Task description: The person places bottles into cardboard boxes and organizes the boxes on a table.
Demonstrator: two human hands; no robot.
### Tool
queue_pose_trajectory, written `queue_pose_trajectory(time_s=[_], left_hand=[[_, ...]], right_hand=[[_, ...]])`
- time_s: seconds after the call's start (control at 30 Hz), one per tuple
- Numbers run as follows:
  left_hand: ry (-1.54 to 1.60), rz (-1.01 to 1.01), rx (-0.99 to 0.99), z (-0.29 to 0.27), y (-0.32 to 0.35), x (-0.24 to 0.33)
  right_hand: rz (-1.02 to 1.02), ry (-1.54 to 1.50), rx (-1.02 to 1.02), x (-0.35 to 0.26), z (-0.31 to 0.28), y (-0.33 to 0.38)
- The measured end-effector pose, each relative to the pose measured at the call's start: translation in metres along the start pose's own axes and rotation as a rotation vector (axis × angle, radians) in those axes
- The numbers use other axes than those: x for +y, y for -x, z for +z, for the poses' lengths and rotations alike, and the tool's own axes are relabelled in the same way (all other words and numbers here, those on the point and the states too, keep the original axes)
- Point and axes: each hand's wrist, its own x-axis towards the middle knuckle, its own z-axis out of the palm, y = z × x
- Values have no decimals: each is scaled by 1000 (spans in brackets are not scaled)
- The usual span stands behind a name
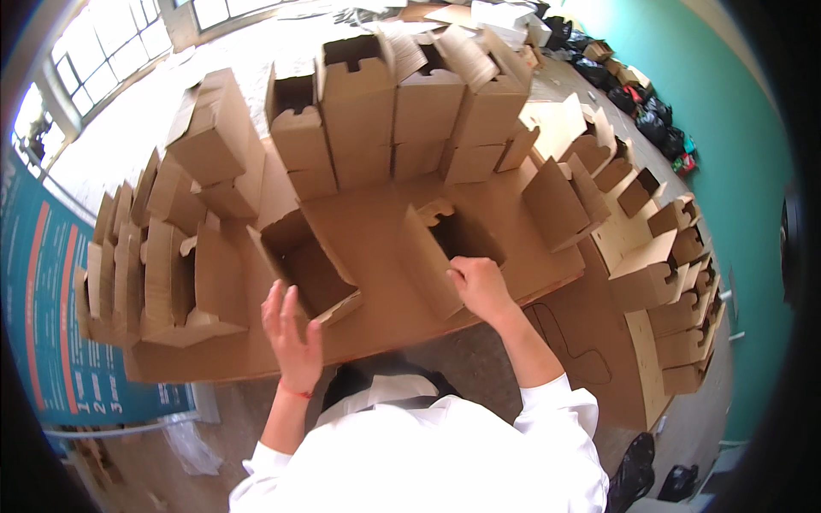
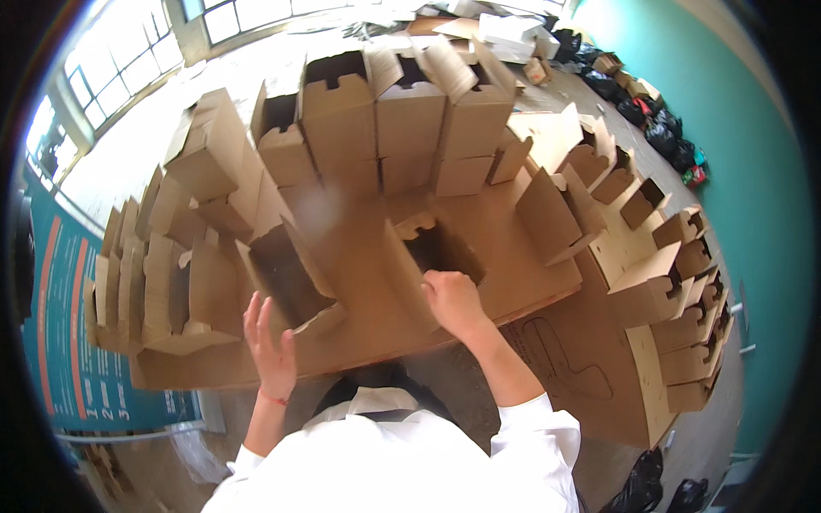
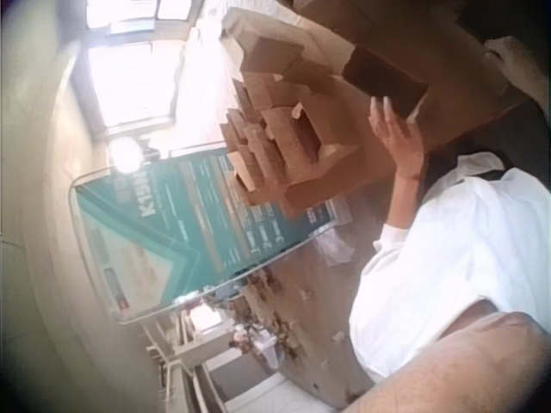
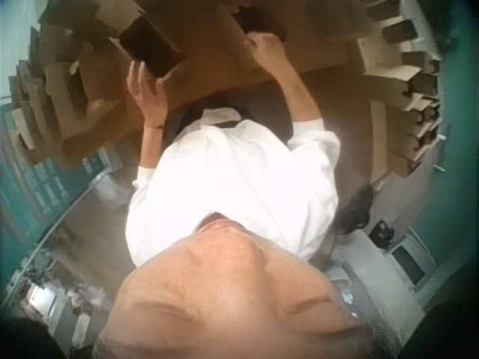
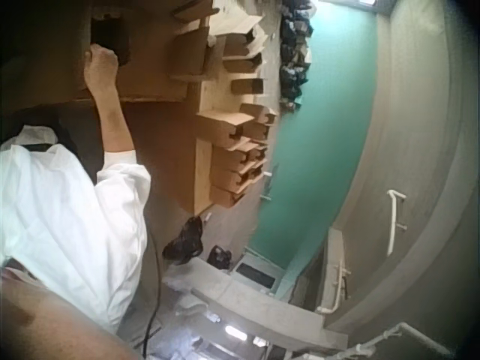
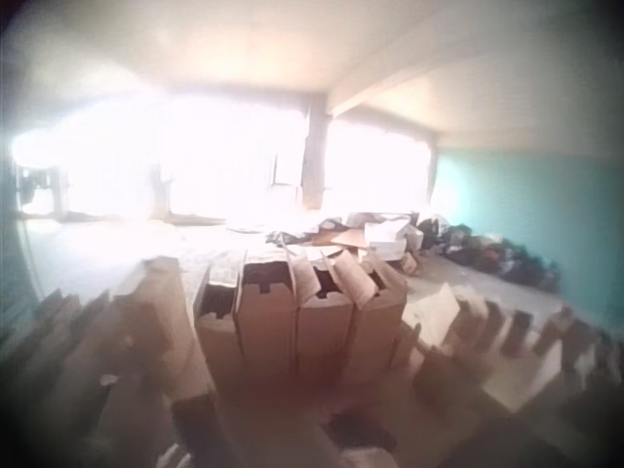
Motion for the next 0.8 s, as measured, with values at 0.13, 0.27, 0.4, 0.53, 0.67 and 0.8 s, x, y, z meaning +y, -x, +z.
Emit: queue_pose_trajectory(time_s=[0.13, 0.27, 0.4, 0.53, 0.67, 0.8], left_hand=[[235, 237, -194, 13, -15, 48], [278, 217, -428, 47, -6, 72], [249, 236, -527, 68, -7, 76], [187, 225, -562, 85, -7, 68], [255, 245, -482, 85, -6, 58], [283, 236, -437, 87, -2, 54]], right_hand=[[-4, -53, -272, -36, 16, 10], [96, -256, -402, -48, -13, -10], [5, 37, -476, -14, 1, -36], [105, 299, -789, 5, 40, -69], [121, 624, -1052, 32, 92, -74], [-76, 576, -1137, 74, 136, -60]])
